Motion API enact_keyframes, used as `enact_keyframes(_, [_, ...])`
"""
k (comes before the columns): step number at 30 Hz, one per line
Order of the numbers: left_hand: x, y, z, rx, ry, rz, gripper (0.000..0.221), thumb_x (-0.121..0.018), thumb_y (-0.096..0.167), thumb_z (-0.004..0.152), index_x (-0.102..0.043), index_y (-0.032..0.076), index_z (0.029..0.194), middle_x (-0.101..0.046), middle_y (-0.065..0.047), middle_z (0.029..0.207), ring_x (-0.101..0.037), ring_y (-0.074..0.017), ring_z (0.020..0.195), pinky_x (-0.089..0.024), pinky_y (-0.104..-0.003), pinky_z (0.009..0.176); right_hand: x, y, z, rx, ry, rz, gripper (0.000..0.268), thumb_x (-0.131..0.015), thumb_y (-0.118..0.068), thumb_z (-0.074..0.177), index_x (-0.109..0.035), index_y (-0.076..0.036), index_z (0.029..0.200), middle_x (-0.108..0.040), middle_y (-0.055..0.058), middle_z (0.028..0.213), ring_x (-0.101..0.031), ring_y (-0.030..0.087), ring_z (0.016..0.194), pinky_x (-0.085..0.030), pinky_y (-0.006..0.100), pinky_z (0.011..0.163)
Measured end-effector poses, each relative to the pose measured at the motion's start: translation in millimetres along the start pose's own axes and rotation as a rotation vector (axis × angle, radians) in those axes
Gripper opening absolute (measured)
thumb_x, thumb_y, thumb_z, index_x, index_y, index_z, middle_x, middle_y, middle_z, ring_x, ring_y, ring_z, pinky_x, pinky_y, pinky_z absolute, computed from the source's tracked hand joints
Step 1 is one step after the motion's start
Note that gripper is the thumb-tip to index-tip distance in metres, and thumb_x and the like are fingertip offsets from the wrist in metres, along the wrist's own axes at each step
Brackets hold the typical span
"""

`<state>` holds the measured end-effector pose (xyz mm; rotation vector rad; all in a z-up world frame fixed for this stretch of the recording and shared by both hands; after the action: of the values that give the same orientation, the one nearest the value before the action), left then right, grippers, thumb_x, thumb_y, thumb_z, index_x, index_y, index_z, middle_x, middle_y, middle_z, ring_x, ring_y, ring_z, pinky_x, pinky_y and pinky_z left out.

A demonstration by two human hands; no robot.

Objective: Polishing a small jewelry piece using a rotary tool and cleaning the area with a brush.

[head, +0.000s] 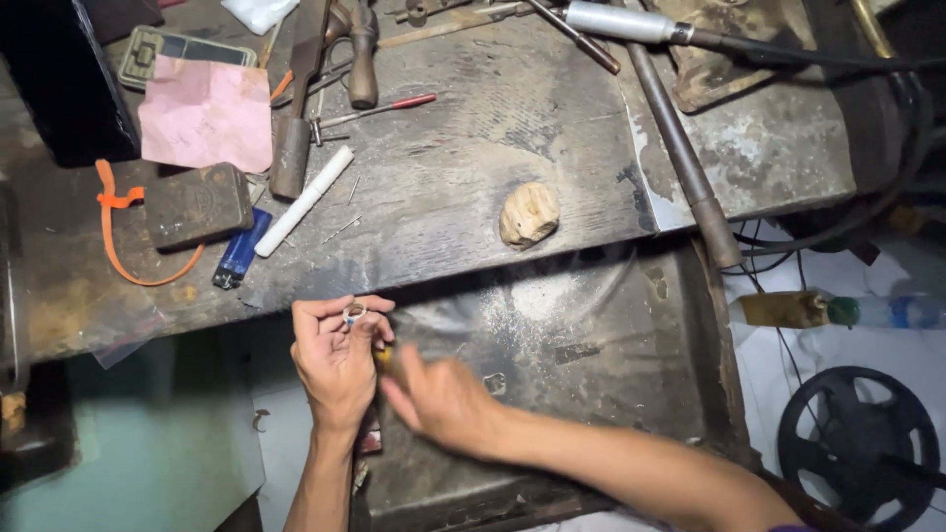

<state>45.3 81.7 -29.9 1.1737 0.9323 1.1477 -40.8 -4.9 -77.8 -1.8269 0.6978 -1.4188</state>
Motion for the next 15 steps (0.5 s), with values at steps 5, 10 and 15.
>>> enact_keyframes(5, [2, -11, 1, -0.09, -0.041, 0.049, 0.037, -0.065, 0.021, 0.1, -0.047, -0.01, 0.11, -0.076, -0.022, 0.085, -0.064, -0.0174, 0.05, -0.054, -0.026, 0.047, 63, 53, 22, -0.117, 0.648, -0.257, 0.026, -0.074, -0.017, 0.086, -0.054, -0.001, 0.089, -0.06, 0.024, 0.047, -0.067, 0.044, 0.044, -0.048, 0.051, 0.035])
enact_keyframes(10, [2, -11, 0, -0.082, -0.069, 0.095, 0.035, -0.068, 0.018, 0.098, -0.05, -0.011, 0.109, -0.077, -0.021, 0.085, -0.067, -0.0183, 0.052, -0.057, -0.028, 0.051, 124, 64, -41, -0.258, 0.779, -0.177, 0.021, -0.075, -0.013, 0.084, -0.057, -0.002, 0.083, -0.062, 0.023, 0.05, -0.069, 0.041, 0.049, -0.047, 0.045, 0.037])
enact_keyframes(15, [0, -7, -2, 0.066, -0.075, 0.158, 0.023, -0.067, 0.013, 0.097, -0.048, 0.002, 0.104, -0.077, -0.015, 0.093, -0.077, -0.018, 0.081, -0.06, -0.024, 0.069, 84, 44, -99, -0.213, 0.277, -0.183, 0.024, -0.064, -0.022, 0.099, -0.058, 0.0, 0.107, -0.065, 0.001, 0.06, -0.058, 0.014, 0.037, -0.051, 0.031, 0.028])
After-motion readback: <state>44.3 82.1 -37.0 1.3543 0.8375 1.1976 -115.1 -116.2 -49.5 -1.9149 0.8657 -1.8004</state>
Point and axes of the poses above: each hand's wrist, its own z-axis towards the middle knuckle, its own x-axis out of the back of the hand, y = z × x, the point moved 7 cm from there along z, towards the middle knuckle
